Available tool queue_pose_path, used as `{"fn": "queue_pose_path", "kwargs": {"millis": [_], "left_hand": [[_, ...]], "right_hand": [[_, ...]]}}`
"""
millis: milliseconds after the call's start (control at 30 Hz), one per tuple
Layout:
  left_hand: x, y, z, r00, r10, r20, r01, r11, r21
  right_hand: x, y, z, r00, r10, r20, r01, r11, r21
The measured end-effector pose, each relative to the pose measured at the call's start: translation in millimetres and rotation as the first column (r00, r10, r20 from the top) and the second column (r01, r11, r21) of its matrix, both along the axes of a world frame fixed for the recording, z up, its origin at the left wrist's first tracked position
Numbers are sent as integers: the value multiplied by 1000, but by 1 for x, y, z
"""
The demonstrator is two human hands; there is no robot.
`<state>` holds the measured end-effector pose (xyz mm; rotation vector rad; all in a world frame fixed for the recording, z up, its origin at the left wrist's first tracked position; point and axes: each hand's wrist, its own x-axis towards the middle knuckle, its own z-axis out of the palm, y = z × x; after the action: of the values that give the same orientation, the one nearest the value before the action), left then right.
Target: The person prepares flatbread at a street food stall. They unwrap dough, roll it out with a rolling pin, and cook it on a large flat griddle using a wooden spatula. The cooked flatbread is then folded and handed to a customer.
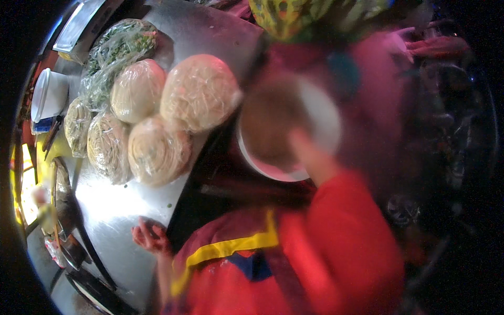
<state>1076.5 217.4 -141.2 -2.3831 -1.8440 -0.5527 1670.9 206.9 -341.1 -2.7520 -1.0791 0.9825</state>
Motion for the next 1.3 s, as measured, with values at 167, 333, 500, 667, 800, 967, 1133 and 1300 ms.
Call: {"fn": "queue_pose_path", "kwargs": {"millis": [167, 333, 500, 667, 800, 967, 1133, 1300], "left_hand": [[-5, -4, -3, 999, -24, -27, 25, 999, 37], [-10, -8, -9, 1000, -9, 2, 9, 1000, 19], [-13, -9, -8, 997, -35, -72, 36, 999, 18], [-3, -19, 1, 979, -9, -205, 17, 999, 41], [1, -28, -5, 970, 18, -243, 1, 997, 80], [-5, -22, -9, 967, -32, -251, 65, 990, 125], [4, -22, -1, 978, 71, -197, -50, 993, 110], [-10, -19, -9, 998, 49, -43, -52, 997, -62]], "right_hand": [[4, -7, -45, 995, 88, 53, -85, 995, -56], [12, 12, -61, 984, 125, 129, -119, 992, -49], [26, 53, -80, 983, 86, 160, -76, 995, -67], [12, 87, -95, 985, 93, 147, -70, 985, -155], [8, 98, -101, 985, 102, 140, -70, 974, -216], [4, 88, -105, 989, 78, 122, -46, 968, -246], [-2, 56, -94, 998, 18, 59, -4, 974, -225], [4, -2, -64, 986, -148, -76, 135, 979, -152]]}}
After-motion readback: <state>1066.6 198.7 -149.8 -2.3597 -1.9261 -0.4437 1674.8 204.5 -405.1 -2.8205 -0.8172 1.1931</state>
